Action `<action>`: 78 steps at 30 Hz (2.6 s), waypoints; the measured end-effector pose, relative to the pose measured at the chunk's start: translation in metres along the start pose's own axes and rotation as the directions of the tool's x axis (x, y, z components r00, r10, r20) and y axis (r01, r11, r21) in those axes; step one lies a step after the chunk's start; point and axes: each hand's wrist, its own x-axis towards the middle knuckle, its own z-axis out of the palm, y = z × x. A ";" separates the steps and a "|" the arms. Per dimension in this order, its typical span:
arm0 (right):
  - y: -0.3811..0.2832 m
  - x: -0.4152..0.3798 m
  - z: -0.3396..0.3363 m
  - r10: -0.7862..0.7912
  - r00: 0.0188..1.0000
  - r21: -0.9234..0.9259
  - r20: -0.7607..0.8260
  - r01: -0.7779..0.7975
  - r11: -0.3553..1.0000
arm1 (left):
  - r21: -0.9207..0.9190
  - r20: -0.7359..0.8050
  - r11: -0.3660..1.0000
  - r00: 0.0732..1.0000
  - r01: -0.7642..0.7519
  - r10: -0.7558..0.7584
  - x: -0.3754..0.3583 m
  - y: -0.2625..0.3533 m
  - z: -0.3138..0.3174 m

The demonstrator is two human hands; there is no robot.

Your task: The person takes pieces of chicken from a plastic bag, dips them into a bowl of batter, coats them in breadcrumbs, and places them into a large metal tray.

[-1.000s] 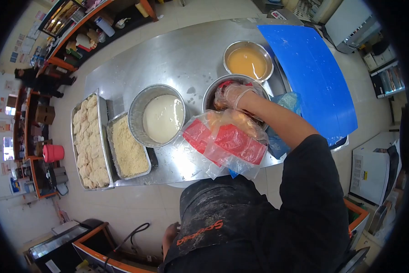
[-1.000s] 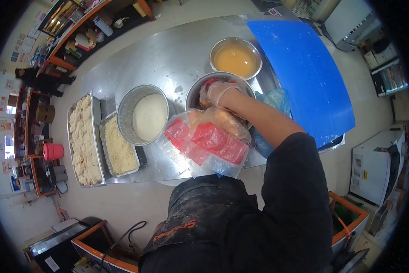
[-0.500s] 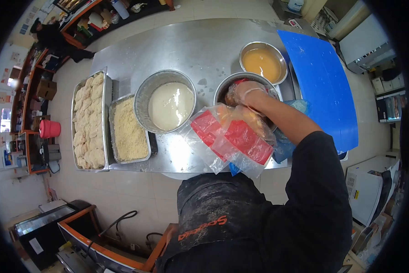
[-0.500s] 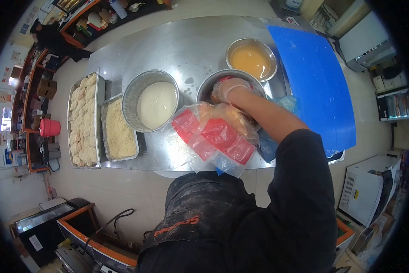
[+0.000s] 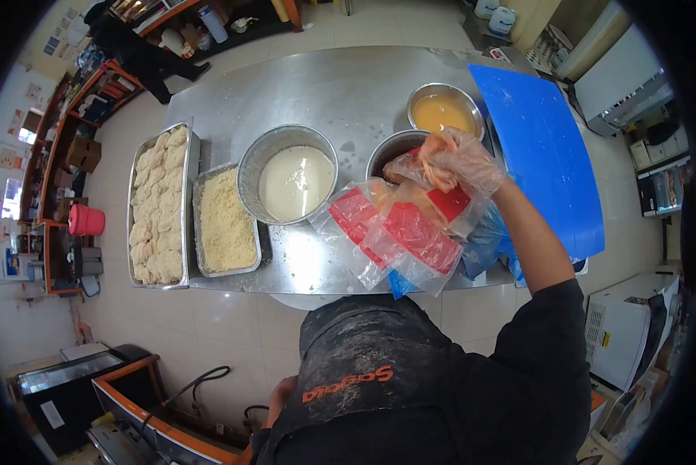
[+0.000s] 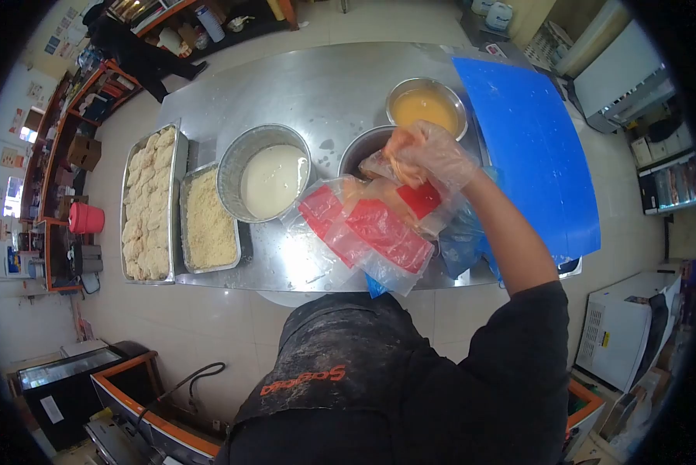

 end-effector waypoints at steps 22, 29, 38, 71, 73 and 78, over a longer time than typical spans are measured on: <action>0.042 -0.095 0.104 -0.529 0.801 -0.878 0.282 0.437 0.194 | 0.098 -0.042 0.973 0.976 -0.210 0.215 -0.045 -0.008 0.007; 0.007 -0.069 0.084 -0.204 0.979 -0.410 -0.004 0.185 0.893 | 0.093 -0.098 0.967 0.964 -0.239 0.248 -0.048 0.012 -0.009; 0.021 -0.044 0.130 -0.330 0.926 -0.904 -0.183 -0.026 0.427 | 0.065 -0.151 0.937 0.925 -0.344 0.350 -0.064 0.032 0.003; -0.081 -0.021 0.029 0.043 0.969 -0.577 0.243 0.109 0.810 | 0.106 -0.126 0.896 0.888 -0.431 0.442 -0.067 0.022 -0.004; -0.114 -0.036 0.048 0.007 0.972 -0.672 0.235 0.158 0.723 | 0.006 -0.186 0.851 0.835 -0.526 0.518 -0.062 0.005 -0.006; -0.167 -0.047 0.092 -0.252 0.955 -0.858 0.157 0.259 0.444 | -0.022 -0.127 0.763 0.758 -0.646 0.639 -0.063 0.002 -0.030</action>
